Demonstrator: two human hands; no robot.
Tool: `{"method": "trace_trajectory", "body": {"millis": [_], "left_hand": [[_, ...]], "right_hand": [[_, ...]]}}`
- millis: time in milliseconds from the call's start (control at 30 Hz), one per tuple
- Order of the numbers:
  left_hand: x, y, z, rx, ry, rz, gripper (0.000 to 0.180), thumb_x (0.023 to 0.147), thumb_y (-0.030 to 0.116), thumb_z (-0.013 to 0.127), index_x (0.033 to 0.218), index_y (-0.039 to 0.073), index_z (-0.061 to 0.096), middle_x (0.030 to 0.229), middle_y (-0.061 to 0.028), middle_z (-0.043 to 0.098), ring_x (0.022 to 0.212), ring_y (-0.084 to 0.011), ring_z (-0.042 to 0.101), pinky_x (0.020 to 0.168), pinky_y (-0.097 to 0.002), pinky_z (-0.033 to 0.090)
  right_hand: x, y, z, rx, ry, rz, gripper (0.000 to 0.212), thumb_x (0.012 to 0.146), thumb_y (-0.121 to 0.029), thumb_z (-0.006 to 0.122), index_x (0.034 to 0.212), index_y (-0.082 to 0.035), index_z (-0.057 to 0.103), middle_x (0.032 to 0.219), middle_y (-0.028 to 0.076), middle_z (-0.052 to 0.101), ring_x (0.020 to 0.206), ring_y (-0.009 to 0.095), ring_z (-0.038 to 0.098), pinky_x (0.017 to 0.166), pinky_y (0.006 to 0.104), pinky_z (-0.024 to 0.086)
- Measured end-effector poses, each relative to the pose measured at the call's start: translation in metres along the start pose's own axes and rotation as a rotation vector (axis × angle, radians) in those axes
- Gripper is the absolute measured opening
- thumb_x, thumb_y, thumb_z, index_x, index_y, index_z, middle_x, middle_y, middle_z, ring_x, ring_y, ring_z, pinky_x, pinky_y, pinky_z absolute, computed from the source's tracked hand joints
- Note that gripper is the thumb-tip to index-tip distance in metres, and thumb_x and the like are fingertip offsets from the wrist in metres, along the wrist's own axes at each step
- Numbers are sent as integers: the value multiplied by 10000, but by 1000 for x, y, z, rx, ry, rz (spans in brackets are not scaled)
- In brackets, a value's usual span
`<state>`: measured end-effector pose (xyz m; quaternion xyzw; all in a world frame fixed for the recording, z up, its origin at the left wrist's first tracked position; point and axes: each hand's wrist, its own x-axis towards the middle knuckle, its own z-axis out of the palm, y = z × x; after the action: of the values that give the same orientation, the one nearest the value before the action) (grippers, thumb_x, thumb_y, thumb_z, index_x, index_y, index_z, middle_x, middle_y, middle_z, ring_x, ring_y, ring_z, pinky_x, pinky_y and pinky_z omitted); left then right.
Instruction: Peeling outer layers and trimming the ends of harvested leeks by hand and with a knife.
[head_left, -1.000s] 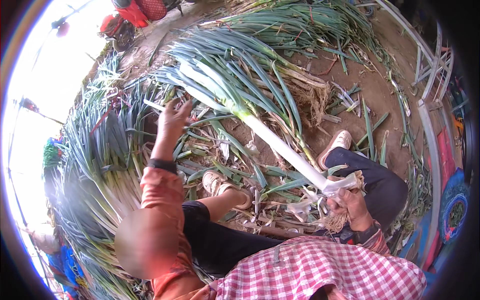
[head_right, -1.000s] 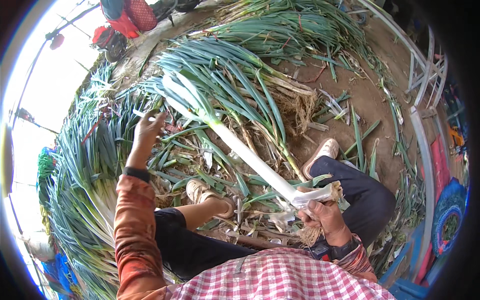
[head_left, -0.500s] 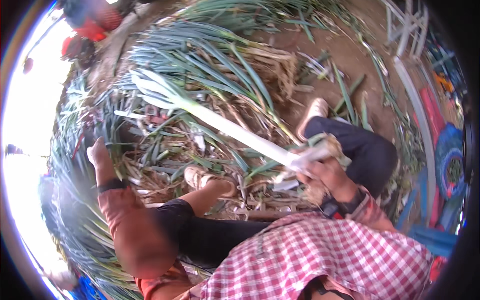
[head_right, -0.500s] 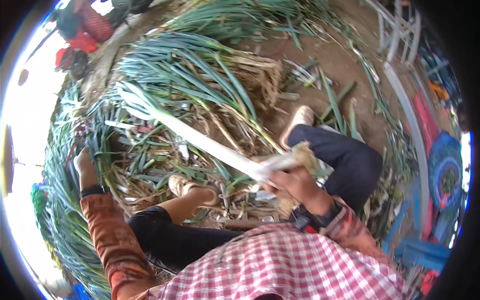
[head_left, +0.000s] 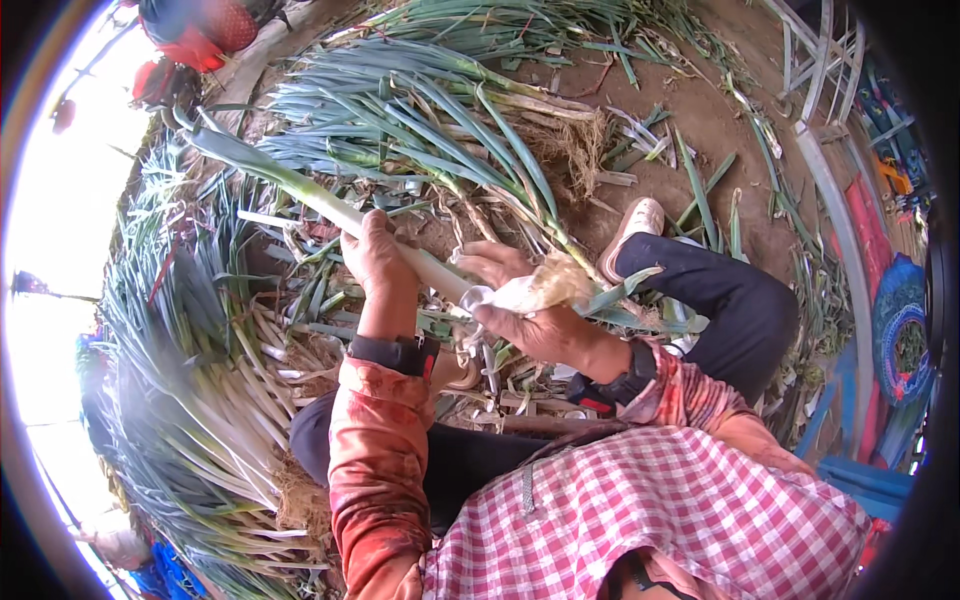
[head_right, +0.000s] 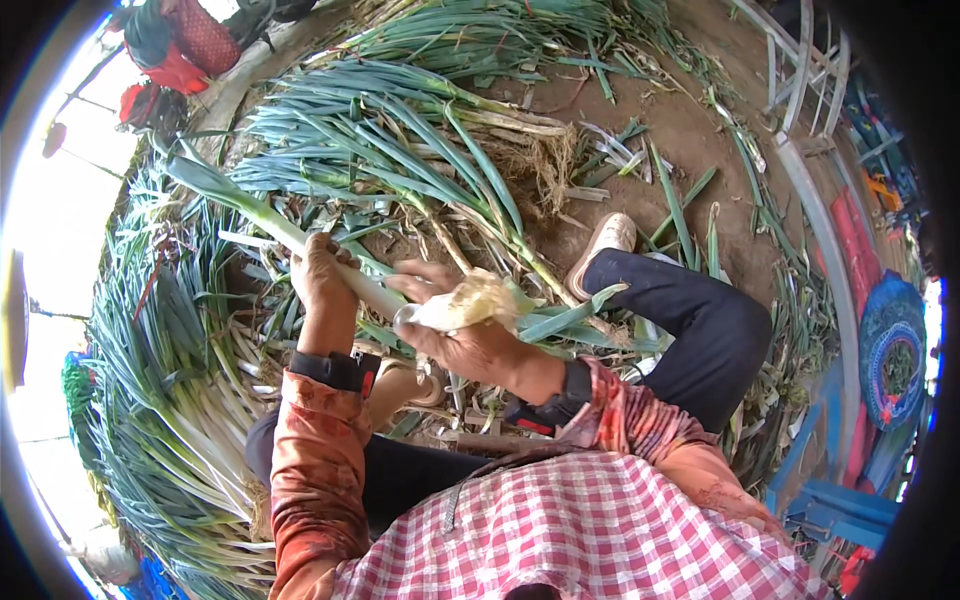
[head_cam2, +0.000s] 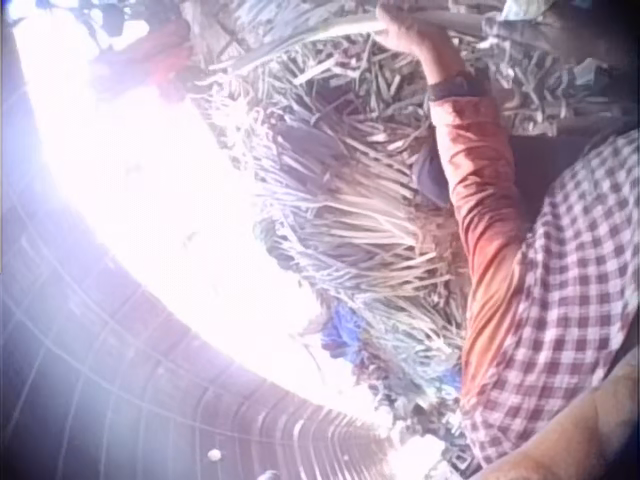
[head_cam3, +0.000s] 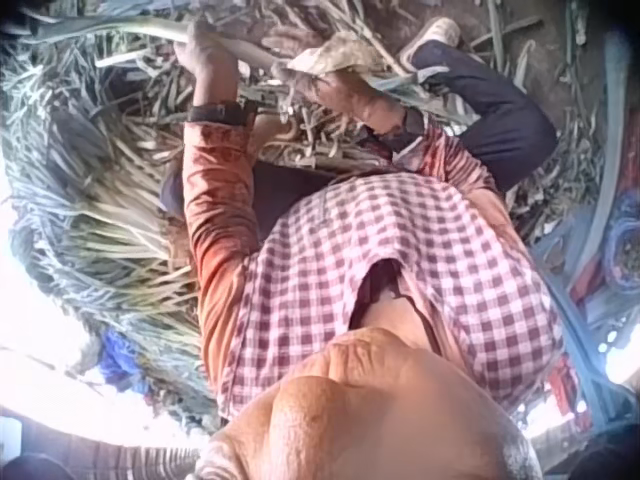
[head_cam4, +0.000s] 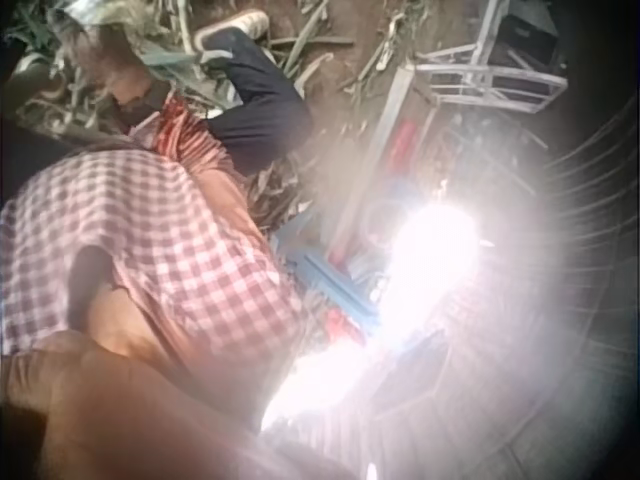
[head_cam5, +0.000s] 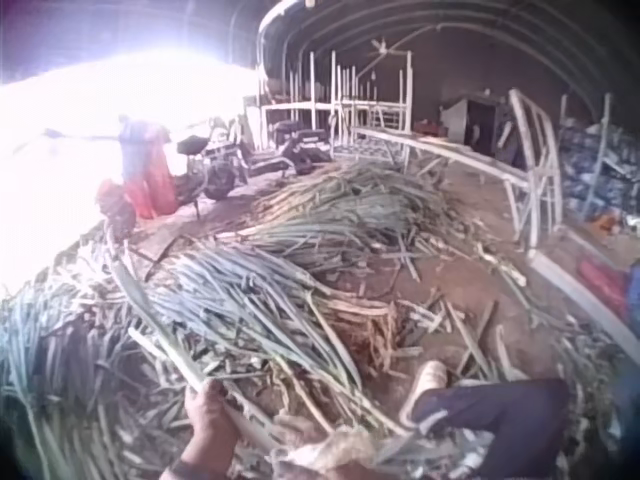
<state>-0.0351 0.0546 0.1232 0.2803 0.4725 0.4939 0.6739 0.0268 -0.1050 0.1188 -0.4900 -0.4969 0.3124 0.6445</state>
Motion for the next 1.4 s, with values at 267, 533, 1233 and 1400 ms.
{"method": "trace_trajectory", "body": {"millis": [267, 533, 1233, 1400], "left_hand": [[26, -1, -15, 18, -22, 47, 123, 738, 67, 519, 725, 51, 398, 572, -23, 410, 400, -106, 380, 346, -243, 357], [62, 61, -50, -274, -21, 246, 142, 741, 52, 511, 817, 74, 393, 567, -15, 382, 420, -111, 376, 362, -239, 353], [-22, 78, -9, -95, -270, 434, 355, 706, 69, 560, 1001, 70, 363, 894, -87, 485, 732, -233, 566, 557, -350, 520], [-35, 87, -4, -120, -331, 476, 395, 698, 85, 572, 1031, 82, 359, 975, -102, 455, 797, -267, 556, 562, -344, 517]], "right_hand": [[1, -11, 0, 270, -79, 282, 393, 909, -286, 308, 574, -84, 334, 496, -25, 282, 434, 71, 281, 418, 218, 261], [-112, -8, -117, -580, -333, 962, 305, 792, -322, 489, 763, -22, 538, 628, 134, 531, 573, 242, 529, 535, 322, 414], [56, -24, 35, -298, -73, 89, 345, 871, -322, 366, 805, -14, 506, 609, 187, 515, 588, 366, 506, 519, 396, 399], [56, -21, 41, -254, -6, 64, 356, 870, -309, 370, 765, -5, 522, 596, 186, 509, 575, 361, 503, 514, 387, 393]]}}
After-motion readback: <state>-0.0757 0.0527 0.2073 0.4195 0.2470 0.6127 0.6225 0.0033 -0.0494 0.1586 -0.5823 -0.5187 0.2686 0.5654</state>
